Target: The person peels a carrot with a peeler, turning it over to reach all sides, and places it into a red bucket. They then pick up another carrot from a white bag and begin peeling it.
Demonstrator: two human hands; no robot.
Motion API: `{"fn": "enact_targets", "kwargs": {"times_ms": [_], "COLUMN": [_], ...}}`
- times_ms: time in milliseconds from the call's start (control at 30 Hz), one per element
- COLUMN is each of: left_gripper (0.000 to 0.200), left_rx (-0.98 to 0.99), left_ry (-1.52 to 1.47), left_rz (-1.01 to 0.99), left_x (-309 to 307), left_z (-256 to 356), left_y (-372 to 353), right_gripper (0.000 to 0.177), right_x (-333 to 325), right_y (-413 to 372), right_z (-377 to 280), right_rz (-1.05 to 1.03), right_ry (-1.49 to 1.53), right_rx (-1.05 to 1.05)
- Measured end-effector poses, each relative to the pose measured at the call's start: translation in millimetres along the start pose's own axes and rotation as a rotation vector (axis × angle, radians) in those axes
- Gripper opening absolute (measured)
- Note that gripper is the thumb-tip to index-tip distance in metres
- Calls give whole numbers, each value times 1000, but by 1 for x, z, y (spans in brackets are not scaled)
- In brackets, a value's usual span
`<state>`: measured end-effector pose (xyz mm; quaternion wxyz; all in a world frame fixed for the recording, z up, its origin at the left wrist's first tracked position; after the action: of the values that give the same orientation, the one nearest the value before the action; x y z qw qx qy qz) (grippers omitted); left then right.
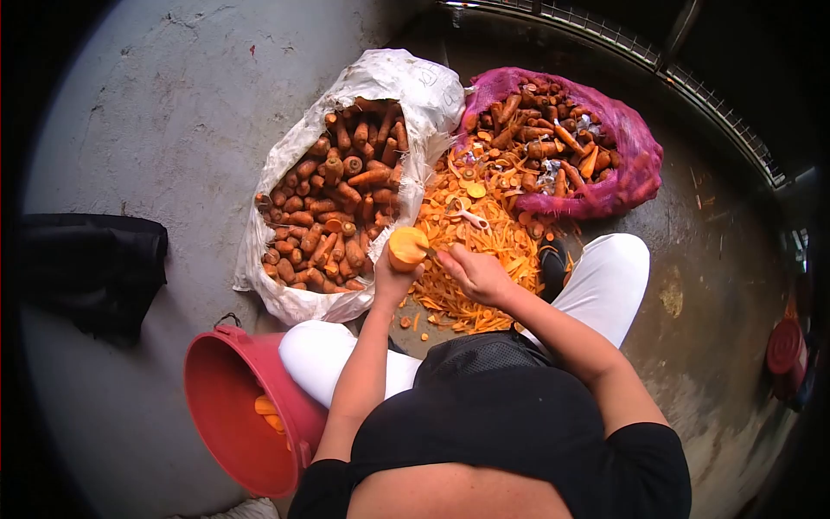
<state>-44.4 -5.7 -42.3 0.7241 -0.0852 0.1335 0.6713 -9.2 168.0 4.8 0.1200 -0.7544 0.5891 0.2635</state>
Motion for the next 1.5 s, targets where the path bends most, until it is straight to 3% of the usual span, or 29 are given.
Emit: {"fn": "enact_targets", "kwargs": {"times_ms": [233,533,867,967,1067,1300,1500], "left_gripper": [44,35,36,44,52,59,56], "left_rx": [-74,-115,-189,-352,-463,-592,-651], "left_ry": [-42,-165,-252,-351,-517,-699,-704], "left_rz": [-156,-225,-307,-441,-472,-558,-559], "left_x": [14,18,22,31,28,40,42], "left_z": [1,13,17,11,20,12,7], "left_y": [-9,-18,-25,-30,-36,-43,-45], "right_gripper": [37,39,41,42,48,39,35], "right_x": [-6,-3,-7,-3,-22,-23,-20], "right_y": [-3,-1,1,22,21,3,-13], "right_z": [-8,4,15,98,118,35,-3], "right_rz": [-222,-243,-423,-335,-358,-251,-252], "right_ry": [-283,-307,-293,-360,-417,-110,-189], "right_rx": [-76,-50,-84,119,284,64,-87]}}
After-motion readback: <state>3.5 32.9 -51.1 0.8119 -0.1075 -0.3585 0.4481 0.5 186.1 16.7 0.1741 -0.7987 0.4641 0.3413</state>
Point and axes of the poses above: each hand's wrist, its own y-axis towards the middle knuckle, its own x-axis out of the palm, z = x × y, the point moved 8 cm from there along y, towards the middle knuckle, and after that the axes turned 3 degrees about z, right-handed, at the moved point
